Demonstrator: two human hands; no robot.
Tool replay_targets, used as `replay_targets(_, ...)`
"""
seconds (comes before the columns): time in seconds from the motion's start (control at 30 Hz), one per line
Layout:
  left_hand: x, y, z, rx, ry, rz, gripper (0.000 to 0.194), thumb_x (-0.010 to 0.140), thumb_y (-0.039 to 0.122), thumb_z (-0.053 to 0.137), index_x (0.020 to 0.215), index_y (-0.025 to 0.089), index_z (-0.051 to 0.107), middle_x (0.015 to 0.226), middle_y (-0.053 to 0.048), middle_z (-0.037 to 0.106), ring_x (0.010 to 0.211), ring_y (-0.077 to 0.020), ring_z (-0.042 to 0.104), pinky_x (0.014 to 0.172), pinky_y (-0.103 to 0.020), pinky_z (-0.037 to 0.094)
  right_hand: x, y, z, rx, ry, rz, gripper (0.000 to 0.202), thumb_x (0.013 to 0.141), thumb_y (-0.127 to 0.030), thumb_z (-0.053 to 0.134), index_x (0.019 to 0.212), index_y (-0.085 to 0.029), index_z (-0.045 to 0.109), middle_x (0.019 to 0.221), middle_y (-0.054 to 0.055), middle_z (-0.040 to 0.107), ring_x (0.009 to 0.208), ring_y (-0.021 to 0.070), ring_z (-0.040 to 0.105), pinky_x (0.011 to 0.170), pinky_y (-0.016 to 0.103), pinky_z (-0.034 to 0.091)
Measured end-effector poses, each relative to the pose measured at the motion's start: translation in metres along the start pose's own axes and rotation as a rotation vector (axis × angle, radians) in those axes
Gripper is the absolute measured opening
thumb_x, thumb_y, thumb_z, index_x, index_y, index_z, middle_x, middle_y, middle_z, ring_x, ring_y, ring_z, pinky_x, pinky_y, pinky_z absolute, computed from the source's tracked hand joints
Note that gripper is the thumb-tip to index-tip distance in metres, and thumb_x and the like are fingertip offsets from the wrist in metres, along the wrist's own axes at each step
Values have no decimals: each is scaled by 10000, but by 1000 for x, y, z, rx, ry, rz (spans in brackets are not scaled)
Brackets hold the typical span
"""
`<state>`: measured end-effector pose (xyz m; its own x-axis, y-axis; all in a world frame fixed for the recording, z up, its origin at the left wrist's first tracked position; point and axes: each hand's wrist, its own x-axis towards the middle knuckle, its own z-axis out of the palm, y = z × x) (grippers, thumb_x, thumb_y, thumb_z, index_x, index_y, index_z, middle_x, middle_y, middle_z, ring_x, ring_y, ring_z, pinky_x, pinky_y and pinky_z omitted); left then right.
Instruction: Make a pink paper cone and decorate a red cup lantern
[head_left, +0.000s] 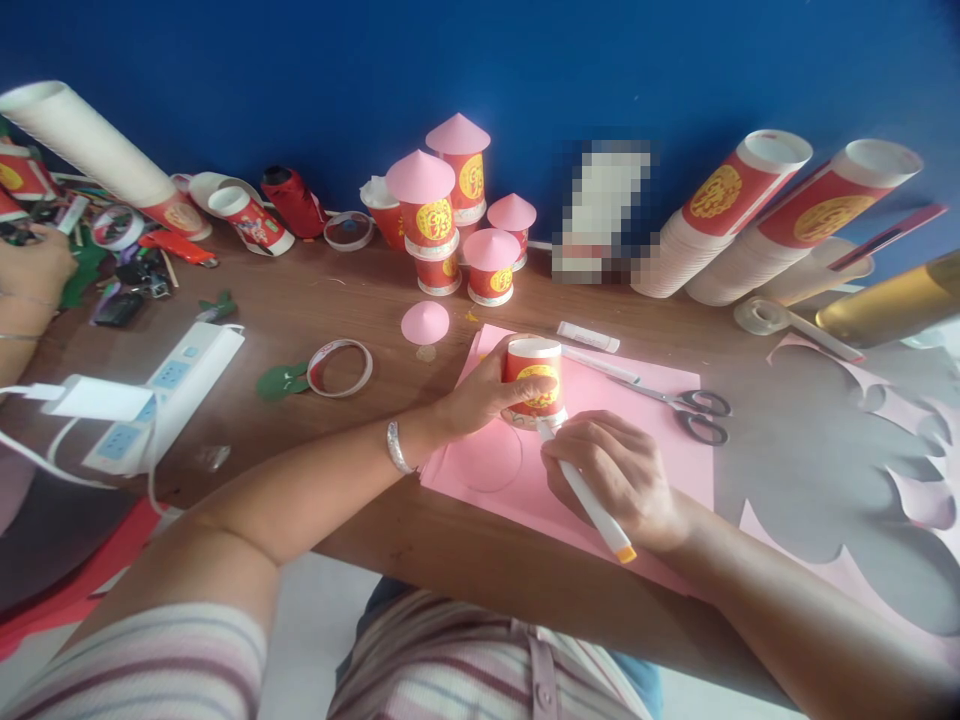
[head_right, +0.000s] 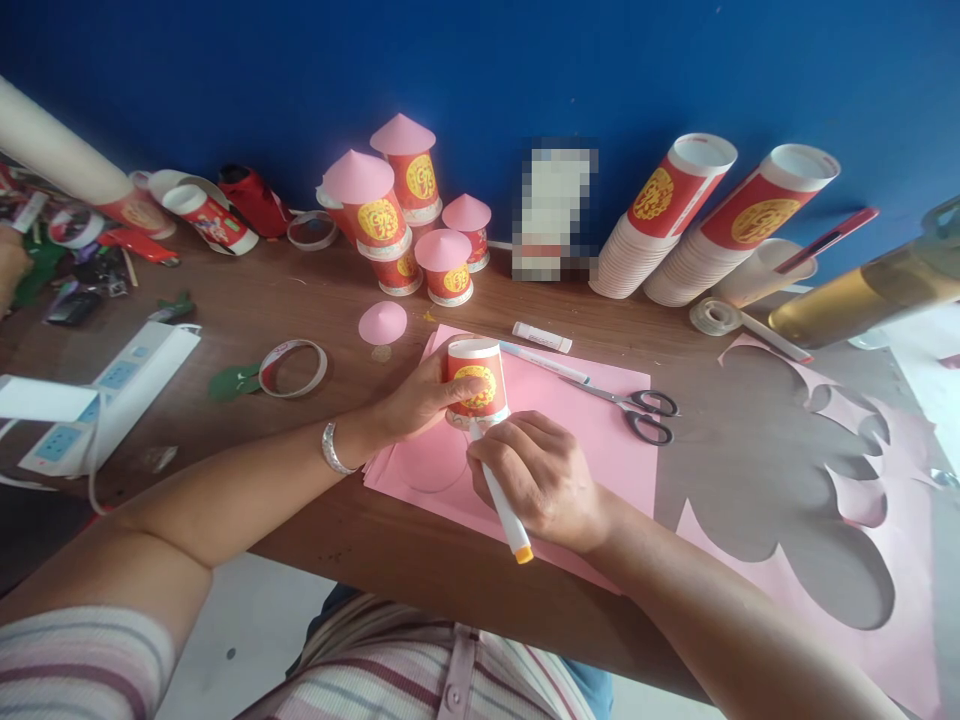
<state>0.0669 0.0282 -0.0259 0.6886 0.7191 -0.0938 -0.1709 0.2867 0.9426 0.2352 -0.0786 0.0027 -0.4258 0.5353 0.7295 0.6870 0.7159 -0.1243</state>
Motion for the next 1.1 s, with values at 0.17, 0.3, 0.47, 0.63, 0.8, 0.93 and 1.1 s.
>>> replay_targets(0.17, 2, 2, 2, -134, 14, -26, 497, 761, 397, 838, 1101, 175, 551, 886, -5, 611, 806, -116, 582, 765, -279, 472, -1, -1, -1, 20, 26, -14, 216, 818, -14, 629, 919, -197, 578, 670, -24, 613, 601, 135, 599, 616, 308, 584)
replay_targets(0.3, 2, 6, 3, -181, 16, -46, 481, 742, 373, 841, 1067, 164, 555, 853, -5, 600, 788, -115, 574, 743, -263, 479, 0, -1, -2, 25, 30, 6, 242, 798, 5, 628, 932, -192, 590, 683, -21, 610, 600, 137, 604, 619, 305, 581)
replay_targets(0.47, 2, 8, 3, -164, 5, -50, 450, 741, 369, 833, 1036, 158, 567, 837, -4, 600, 762, -109, 565, 739, -260, 479, 0, 0, -2, 23, 7, 25, 229, 821, -9, 622, 948, -197, 590, 706, -14, 618, 620, 140, 605, 620, 303, 573)
replay_targets(0.63, 2, 6, 2, -139, -2, -31, 440, 745, 396, 829, 1027, 162, 585, 842, -11, 611, 784, -125, 579, 765, -281, 478, 0, 1, -1, 8, 3, 22, 208, 849, -20, 619, 948, -200, 581, 700, -15, 619, 620, 135, 602, 629, 300, 573)
replay_targets(0.8, 2, 6, 2, -94, 12, -8, 455, 742, 421, 825, 1042, 168, 595, 851, -26, 635, 819, -144, 602, 795, -300, 482, 2, 1, -2, 5, -16, 9, 195, 847, -5, 634, 935, -172, 584, 687, -5, 624, 606, 143, 607, 619, 310, 574)
replay_targets(0.93, 1, 5, 2, -116, 9, -4, 441, 740, 403, 829, 1024, 163, 592, 857, -21, 623, 816, -136, 594, 798, -298, 479, 1, 1, -1, 13, -8, -7, 210, 832, 12, 639, 926, -166, 580, 687, -2, 628, 615, 144, 607, 631, 315, 574)
replay_targets(1.1, 1, 6, 2, -148, 1, -23, 426, 748, 369, 831, 1023, 156, 585, 848, -15, 608, 795, -121, 569, 780, -277, 468, 0, 1, -1, 14, -7, 12, 203, 847, 1, 622, 943, -172, 577, 690, -6, 627, 620, 142, 599, 635, 314, 575)
